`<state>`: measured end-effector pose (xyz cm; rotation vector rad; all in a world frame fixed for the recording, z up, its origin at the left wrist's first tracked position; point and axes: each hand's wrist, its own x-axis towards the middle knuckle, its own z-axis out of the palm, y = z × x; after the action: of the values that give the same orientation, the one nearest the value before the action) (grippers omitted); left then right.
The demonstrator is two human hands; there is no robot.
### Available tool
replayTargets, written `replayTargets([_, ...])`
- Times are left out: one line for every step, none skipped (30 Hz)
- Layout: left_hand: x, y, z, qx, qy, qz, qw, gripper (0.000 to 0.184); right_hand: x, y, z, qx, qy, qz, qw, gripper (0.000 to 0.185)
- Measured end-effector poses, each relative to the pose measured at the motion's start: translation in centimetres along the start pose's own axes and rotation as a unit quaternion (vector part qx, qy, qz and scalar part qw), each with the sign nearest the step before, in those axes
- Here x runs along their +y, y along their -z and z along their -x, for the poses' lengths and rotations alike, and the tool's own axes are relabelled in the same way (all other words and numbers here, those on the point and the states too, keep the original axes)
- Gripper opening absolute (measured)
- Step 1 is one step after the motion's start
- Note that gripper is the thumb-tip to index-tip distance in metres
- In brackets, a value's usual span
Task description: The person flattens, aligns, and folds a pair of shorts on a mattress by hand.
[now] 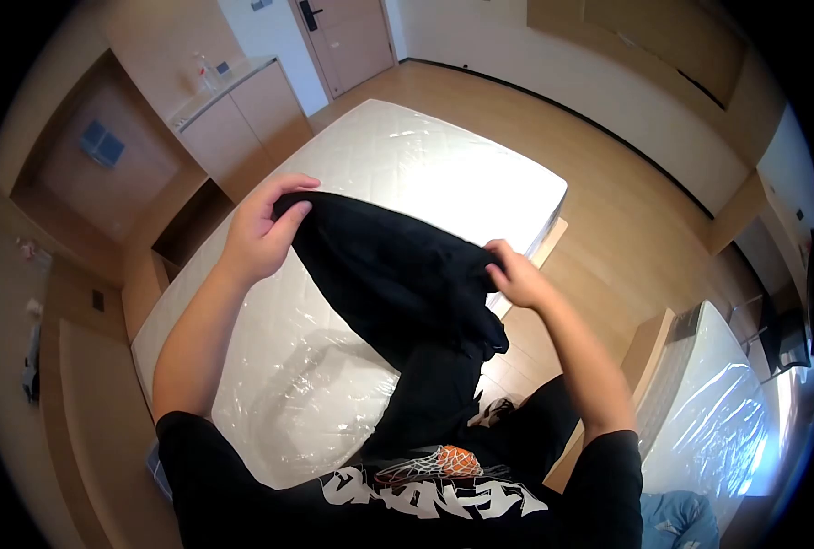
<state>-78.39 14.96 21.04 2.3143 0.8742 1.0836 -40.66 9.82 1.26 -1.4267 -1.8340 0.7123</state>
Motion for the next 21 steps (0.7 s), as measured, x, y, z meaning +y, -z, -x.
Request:
replayTargets([0.0,0.2,-0.2,0.018,-0.015,-0.037,0.999,0.021,-0.1,1.4,0.3,0.039,0.005,0.001,0.999,0.026])
replayTargets([-0.3,0.5,-0.4,0.010,-0.014,-0.043,0.999,0.018,-0.2,3.7,0.4,0.075,0.043,0.031,0.996,0.024])
replayTargets([-0.6,0.7,-0.7,-0.005,0.007,-0.029,1.000,0.017,-0.9,6.5,0.5,0.111,0.080,0.063,0.989,0.023])
replayTargets([-0.9,0.8,-1.1,-0.021,0.026,-0.015,0.999,0.016,-1.9,9.3,0.5,0.123,0.097,0.098,0.983,0.022])
replayTargets([-1.1,0.8,-1.7,-0.037,0.044,0.001,0.998,0.015,-3.3,12.1,0.6,0.136,0.112,0.135,0.975,0.021])
replayTargets([-1.4,0.8,-2.4,-0.044,0.040,0.013,0.998,0.014,-5.1,14.8,0.8,0.129,0.124,0.204,0.963,0.019])
replayTargets([-1.6,0.8,-3.3,-0.051,0.034,0.025,0.998,0.014,-7.1,17.4,1.1,0.123,0.134,0.273,0.945,0.018])
replayTargets([-1.7,0.8,-4.3,-0.059,0.028,0.038,0.997,0.013,-9.4,19.4,1.3,0.129,0.188,0.352,0.908,0.022])
replayTargets([-1.7,1.0,-5.3,-0.070,0.015,0.031,0.997,0.014,-11.7,21.7,1.7,0.109,0.195,0.391,0.893,0.032])
replayTargets([-1.6,1.2,-6.4,-0.082,0.003,0.024,0.996,0.014,-13.8,23.6,2.2,0.105,0.205,0.415,0.880,0.031])
replayTargets([-1.5,1.1,-7.4,-0.093,-0.009,0.017,0.995,0.015,-15.5,25.2,2.5,0.101,0.213,0.439,0.867,0.031])
replayTargets([-0.7,1.1,-8.5,-0.107,-0.052,-0.035,0.992,0.013,-16.5,27.0,2.5,0.093,0.200,0.471,0.854,0.030])
replayTargets([0.4,1.1,-9.5,-0.136,-0.067,-0.091,0.984,0.012,-17.7,28.4,2.8,0.084,0.185,0.501,0.841,0.030])
replayTargets([1.5,1.0,-10.3,-0.163,-0.082,-0.147,0.972,0.010,-19.1,29.1,3.4,0.083,0.170,0.514,0.837,0.033])
replayTargets([2.3,0.7,-11.1,-0.187,-0.097,-0.203,0.956,0.008,-20.6,29.3,4.0,0.079,0.150,0.530,0.831,0.033])
replayTargets([2.3,0.3,-11.8,-0.178,-0.113,-0.215,0.953,0.011,-22.0,29.3,4.6,0.074,0.130,0.546,0.824,0.034])
replayTargets([2.7,0.0,-12.5,-0.199,-0.107,-0.238,0.945,0.011,-23.3,29.1,5.1,0.069,0.108,0.561,0.818,0.035])
replayTargets([3.2,-0.1,-13.1,-0.221,-0.100,-0.260,0.935,0.011,-24.5,28.6,5.7,0.072,0.102,0.564,0.817,0.037])
replayTargets([3.7,-0.3,-13.5,-0.243,-0.091,-0.281,0.924,0.012,-25.5,28.2,6.2,0.068,0.093,0.564,0.818,0.037])
replayTargets([4.5,-0.9,-13.9,-0.300,-0.030,-0.286,0.910,0.015,-26.4,27.5,6.7,0.063,0.084,0.564,0.819,0.037])
replayTargets([4.6,-2.1,-13.9,-0.319,-0.025,-0.307,0.896,0.028,-27.2,26.9,7.1,0.060,0.075,0.565,0.820,0.037])
